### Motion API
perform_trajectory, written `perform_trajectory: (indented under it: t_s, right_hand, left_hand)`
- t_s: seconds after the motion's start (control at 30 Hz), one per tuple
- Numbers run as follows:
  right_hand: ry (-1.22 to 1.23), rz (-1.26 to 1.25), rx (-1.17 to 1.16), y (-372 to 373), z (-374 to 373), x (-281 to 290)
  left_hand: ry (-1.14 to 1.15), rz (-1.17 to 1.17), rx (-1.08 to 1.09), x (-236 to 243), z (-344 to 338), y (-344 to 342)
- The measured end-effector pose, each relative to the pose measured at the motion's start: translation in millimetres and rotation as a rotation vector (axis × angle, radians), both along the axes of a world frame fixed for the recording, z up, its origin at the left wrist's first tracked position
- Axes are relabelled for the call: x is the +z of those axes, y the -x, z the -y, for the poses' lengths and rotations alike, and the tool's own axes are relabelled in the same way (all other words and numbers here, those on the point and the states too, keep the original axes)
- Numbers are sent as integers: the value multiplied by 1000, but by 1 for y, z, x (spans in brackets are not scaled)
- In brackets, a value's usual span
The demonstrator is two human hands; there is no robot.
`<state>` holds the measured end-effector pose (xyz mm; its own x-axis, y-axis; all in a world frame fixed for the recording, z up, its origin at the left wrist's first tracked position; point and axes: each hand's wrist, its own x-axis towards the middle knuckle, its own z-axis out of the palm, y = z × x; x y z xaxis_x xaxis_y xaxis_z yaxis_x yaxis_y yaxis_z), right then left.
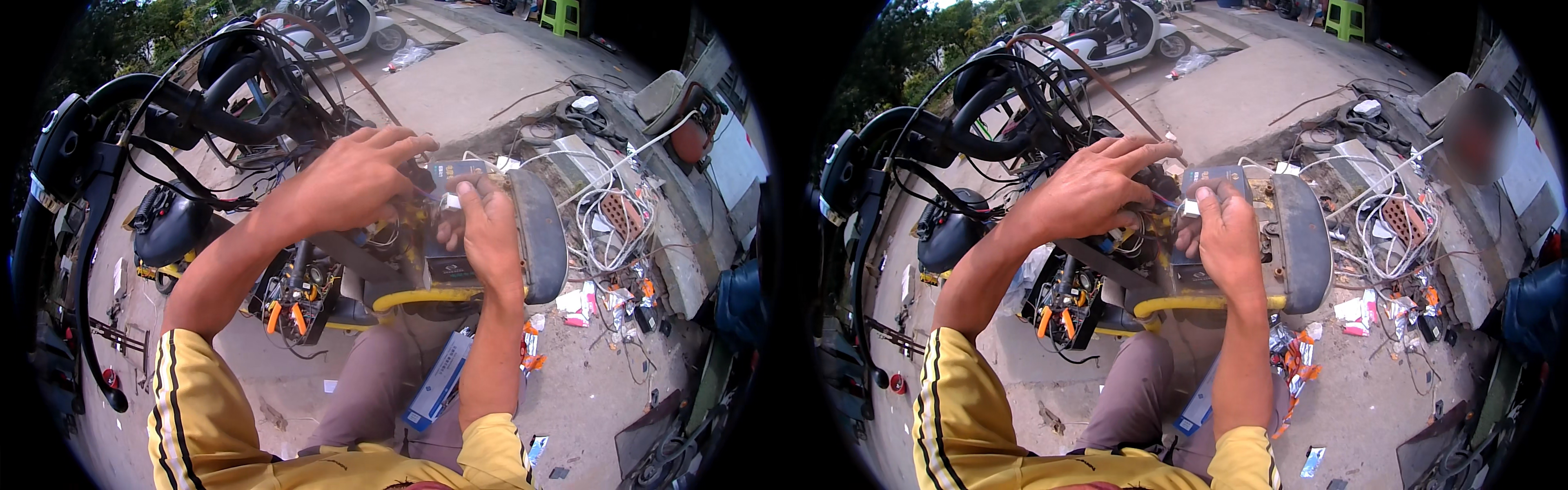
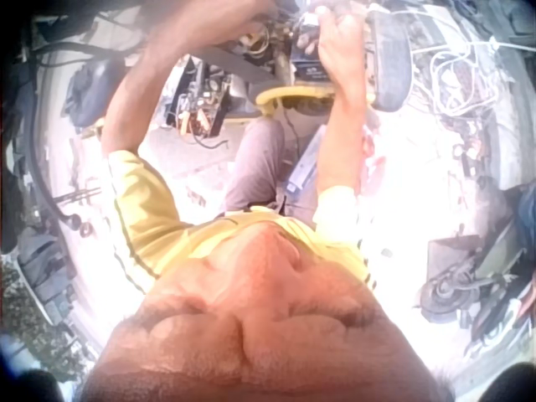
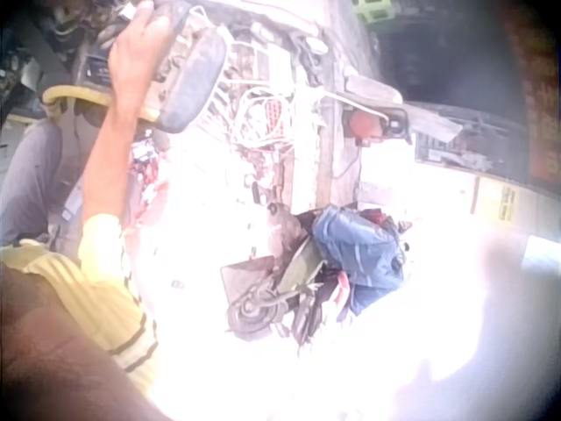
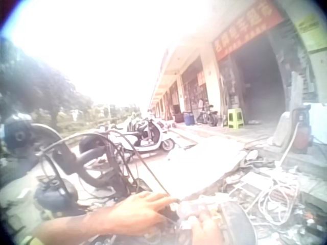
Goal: The person repairs a scooter's electrical system by connecting wires and securing them with electrical tape. They use pliers to strip wire insulation and a screwdriver to tighten connections within the wiring harness.
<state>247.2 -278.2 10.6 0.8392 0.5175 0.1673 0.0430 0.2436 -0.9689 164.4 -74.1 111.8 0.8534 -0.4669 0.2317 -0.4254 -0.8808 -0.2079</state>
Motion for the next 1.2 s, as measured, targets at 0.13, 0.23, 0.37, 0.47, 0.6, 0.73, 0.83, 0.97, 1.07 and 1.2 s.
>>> perform_trajectory:
  t_s: [0.13,0.23,0.37,0.47,0.6,0.73,0.83,0.97,1.07,1.2]
  right_hand:
    - [22,2,22,1,2,3]
    - [35,-1,30,1,2,3]
    - [66,-14,34,1,3,4]
    - [64,-15,36,0,3,2]
    - [62,-6,34,1,2,1]
    - [66,11,39,2,2,2]
    - [61,6,38,2,3,2]
    - [64,3,25,2,3,1]
    - [66,10,17,1,3,1]
    - [88,42,-10,2,2,2]
  left_hand:
    - [20,-16,11,-3,-3,-3]
    - [9,-46,18,-1,-2,-1]
    - [-19,-51,24,0,-1,0]
    - [-21,-53,33,4,2,1]
    - [-25,-28,15,3,3,1]
    - [22,-36,18,2,3,0]
    - [91,-56,45,6,2,0]
    - [197,-27,8,3,-4,-1]
    - [205,20,0,1,-5,-2]
    - [171,168,-19,2,-3,1]
